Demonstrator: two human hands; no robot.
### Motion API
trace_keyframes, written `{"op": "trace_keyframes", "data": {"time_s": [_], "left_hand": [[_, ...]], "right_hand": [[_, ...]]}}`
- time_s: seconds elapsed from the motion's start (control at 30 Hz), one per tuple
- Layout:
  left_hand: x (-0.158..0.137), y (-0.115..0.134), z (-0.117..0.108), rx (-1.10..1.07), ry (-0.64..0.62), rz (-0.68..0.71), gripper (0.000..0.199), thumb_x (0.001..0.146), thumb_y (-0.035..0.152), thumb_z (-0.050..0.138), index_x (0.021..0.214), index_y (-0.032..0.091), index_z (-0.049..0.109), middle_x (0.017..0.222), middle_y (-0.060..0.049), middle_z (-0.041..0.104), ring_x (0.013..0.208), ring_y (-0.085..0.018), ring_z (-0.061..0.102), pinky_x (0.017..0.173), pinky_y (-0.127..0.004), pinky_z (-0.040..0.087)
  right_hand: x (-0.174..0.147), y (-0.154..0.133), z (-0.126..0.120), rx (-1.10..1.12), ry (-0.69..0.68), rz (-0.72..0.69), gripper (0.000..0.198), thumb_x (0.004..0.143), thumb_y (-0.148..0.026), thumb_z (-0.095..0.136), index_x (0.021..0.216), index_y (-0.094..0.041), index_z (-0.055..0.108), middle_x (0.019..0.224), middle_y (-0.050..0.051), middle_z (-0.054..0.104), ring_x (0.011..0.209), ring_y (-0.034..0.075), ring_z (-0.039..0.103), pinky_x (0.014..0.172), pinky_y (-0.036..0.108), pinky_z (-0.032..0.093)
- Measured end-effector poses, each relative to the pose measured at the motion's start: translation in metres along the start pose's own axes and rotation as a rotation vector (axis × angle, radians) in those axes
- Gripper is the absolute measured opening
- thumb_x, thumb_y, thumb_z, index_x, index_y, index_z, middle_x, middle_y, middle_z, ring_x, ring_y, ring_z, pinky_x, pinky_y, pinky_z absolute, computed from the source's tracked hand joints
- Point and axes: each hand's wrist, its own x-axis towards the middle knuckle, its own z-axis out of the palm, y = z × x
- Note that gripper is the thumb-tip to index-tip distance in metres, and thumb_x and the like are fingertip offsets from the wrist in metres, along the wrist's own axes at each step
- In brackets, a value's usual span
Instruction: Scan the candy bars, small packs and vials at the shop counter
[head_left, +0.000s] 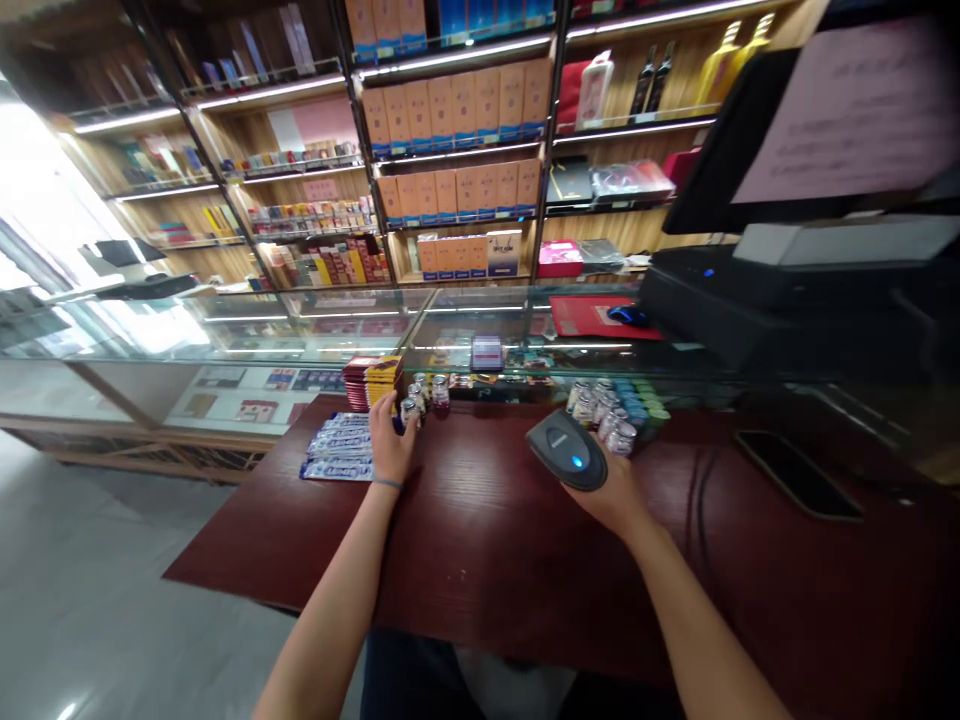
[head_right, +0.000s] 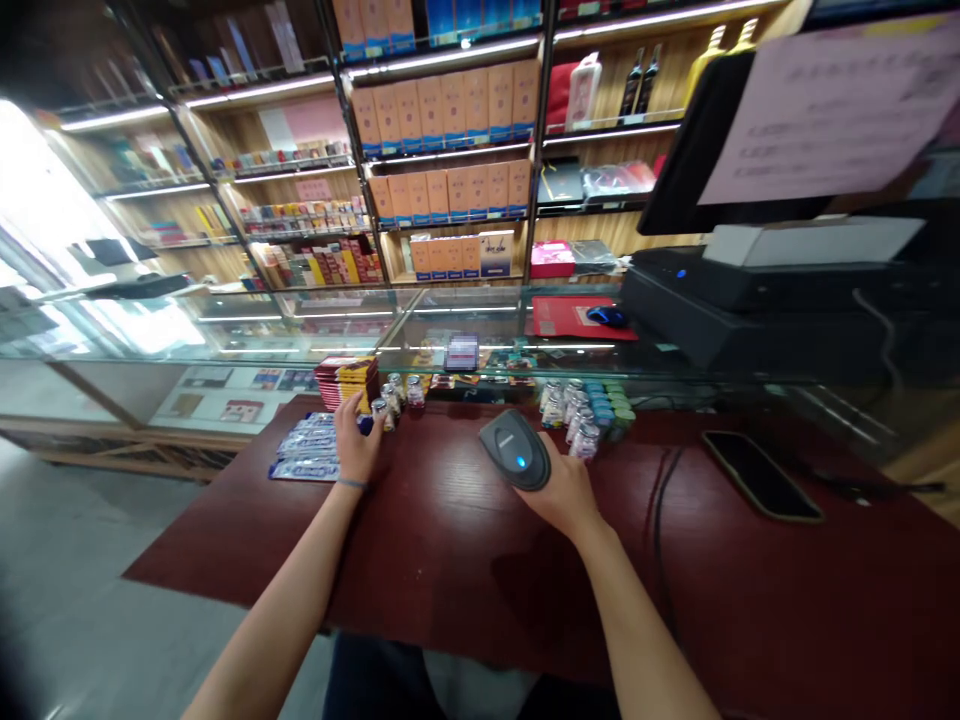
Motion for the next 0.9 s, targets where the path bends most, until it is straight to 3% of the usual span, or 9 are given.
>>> {"op": "trace_keyframes", "data": {"time_s": [0.1,0.23,0.43,0.57,0.7,0.9], "left_hand": [[-0.006,0.024,0.015,-0.043,0.024,0.032,0.049,0.092,0.038,0.072,0.135,0.022,0.058,0.130,-0.014,0.056,0.126,-0.028,0.055,0.104,-0.046,0.054],[-0.021,0.063,0.054,-0.233,-0.170,0.055,0.049,0.093,0.037,0.071,0.137,0.023,0.056,0.129,-0.012,0.055,0.116,-0.024,0.061,0.098,-0.044,0.059],[-0.054,0.127,0.125,-0.477,-0.373,-0.096,0.054,0.090,0.032,0.073,0.140,0.026,0.055,0.130,-0.011,0.053,0.115,-0.024,0.062,0.097,-0.043,0.059],[-0.083,0.166,0.166,-0.565,-0.494,-0.159,0.058,0.085,0.025,0.076,0.140,0.027,0.056,0.130,-0.010,0.052,0.115,-0.023,0.061,0.096,-0.041,0.058],[-0.110,0.196,0.195,-0.597,-0.577,-0.176,0.064,0.083,0.019,0.077,0.142,0.029,0.055,0.129,-0.010,0.051,0.114,-0.023,0.060,0.097,-0.040,0.057],[-0.128,0.214,0.222,-0.582,-0.629,-0.161,0.066,0.082,0.011,0.074,0.143,0.027,0.053,0.126,-0.010,0.048,0.113,-0.023,0.059,0.101,-0.042,0.054]], "right_hand": [[0.004,0.017,-0.010,0.109,0.187,0.098,0.049,0.076,-0.042,0.071,0.119,-0.018,0.065,0.093,0.012,0.081,0.082,0.032,0.079,0.069,0.038,0.062],[0.006,0.042,-0.028,0.187,0.341,0.244,0.041,0.073,-0.044,0.076,0.104,-0.019,0.069,0.089,0.012,0.080,0.083,0.033,0.079,0.073,0.042,0.063],[0.007,0.055,-0.055,0.262,0.466,0.340,0.034,0.074,-0.045,0.078,0.096,-0.020,0.070,0.080,0.012,0.078,0.087,0.034,0.078,0.069,0.041,0.064],[0.006,0.061,-0.066,0.348,0.526,0.399,0.034,0.076,-0.049,0.078,0.093,-0.021,0.068,0.071,0.009,0.075,0.068,0.028,0.075,0.060,0.037,0.061],[0.003,0.070,-0.073,0.427,0.566,0.471,0.031,0.078,-0.049,0.078,0.076,-0.021,0.064,0.055,0.001,0.066,0.045,0.019,0.062,0.051,0.032,0.055],[0.002,0.069,-0.083,0.453,0.594,0.477,0.032,0.080,-0.042,0.075,0.060,-0.023,0.058,0.050,-0.001,0.060,0.044,0.016,0.058,0.051,0.030,0.051]]}}
